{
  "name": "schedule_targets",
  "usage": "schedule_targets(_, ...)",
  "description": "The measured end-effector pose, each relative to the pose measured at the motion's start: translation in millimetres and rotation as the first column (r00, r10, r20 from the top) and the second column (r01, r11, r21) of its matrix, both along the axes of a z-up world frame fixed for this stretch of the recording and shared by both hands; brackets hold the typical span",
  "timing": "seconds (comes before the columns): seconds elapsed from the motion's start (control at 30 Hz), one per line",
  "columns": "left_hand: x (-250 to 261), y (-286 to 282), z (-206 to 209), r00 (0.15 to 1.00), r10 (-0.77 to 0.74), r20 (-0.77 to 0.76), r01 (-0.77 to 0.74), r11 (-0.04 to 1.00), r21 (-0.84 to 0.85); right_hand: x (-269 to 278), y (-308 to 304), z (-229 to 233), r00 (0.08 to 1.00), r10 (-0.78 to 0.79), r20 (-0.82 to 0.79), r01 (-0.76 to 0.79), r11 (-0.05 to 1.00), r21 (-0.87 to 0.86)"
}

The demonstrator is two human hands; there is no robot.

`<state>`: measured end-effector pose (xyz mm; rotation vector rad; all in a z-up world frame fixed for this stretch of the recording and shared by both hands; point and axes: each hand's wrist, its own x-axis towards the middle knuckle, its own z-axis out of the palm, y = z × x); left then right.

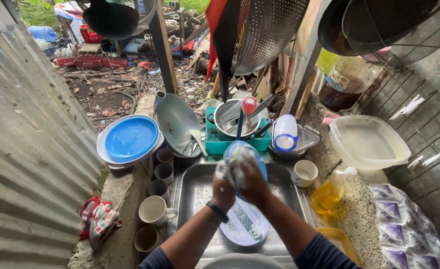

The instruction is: The person washes several plates and bowls in a metal sink using a sponge and soap. They scrub each item thoroughly, rinse it under running water, and place it aside. The task is performed in a cluttered outdoor area with various kitchen items visible.

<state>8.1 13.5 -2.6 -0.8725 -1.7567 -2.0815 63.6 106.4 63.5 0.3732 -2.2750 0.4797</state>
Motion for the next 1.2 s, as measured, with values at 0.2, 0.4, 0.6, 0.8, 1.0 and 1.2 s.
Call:
schedule_targets(0.2, -34.1, -49.3, -19.5, 0.963, 0.225, -0.148, -0.266, 0.879, -0.396, 44.7, 0.0, -47.8, 0.989, 0.023, -0.144, -0.012, 0.997, 0.071)
schedule_targets(0.4, 4.3, -50.9, -11.1, 0.842, 0.191, -0.504, -0.352, 0.904, -0.245, 18.4, 46.0, -25.5, 0.938, -0.279, -0.207, 0.26, 0.959, -0.117)
schedule_targets(0.6, 52.6, -26.7, 44.4, 0.822, -0.165, 0.546, 0.133, 0.986, 0.098, -20.3, 48.5, 18.8, 0.97, -0.002, -0.242, 0.062, 0.968, 0.243)
schedule_targets(0.8, -8.3, -39.8, -48.2, 0.955, 0.275, -0.108, -0.294, 0.841, -0.454, 29.1, -16.3, 13.8, 0.995, 0.064, 0.072, -0.085, 0.933, 0.349)
schedule_targets(1.0, -45.4, -53.9, -138.9, 0.835, 0.362, -0.414, -0.55, 0.56, -0.62, 63.3, 3.6, -16.7, 0.977, -0.033, -0.212, 0.066, 0.986, 0.15)
schedule_targets(1.2, 8.0, -61.8, -26.5, 0.828, -0.479, 0.291, 0.408, 0.871, 0.272, 34.4, 24.2, -56.1, 0.995, -0.064, -0.07, -0.02, 0.585, -0.811)
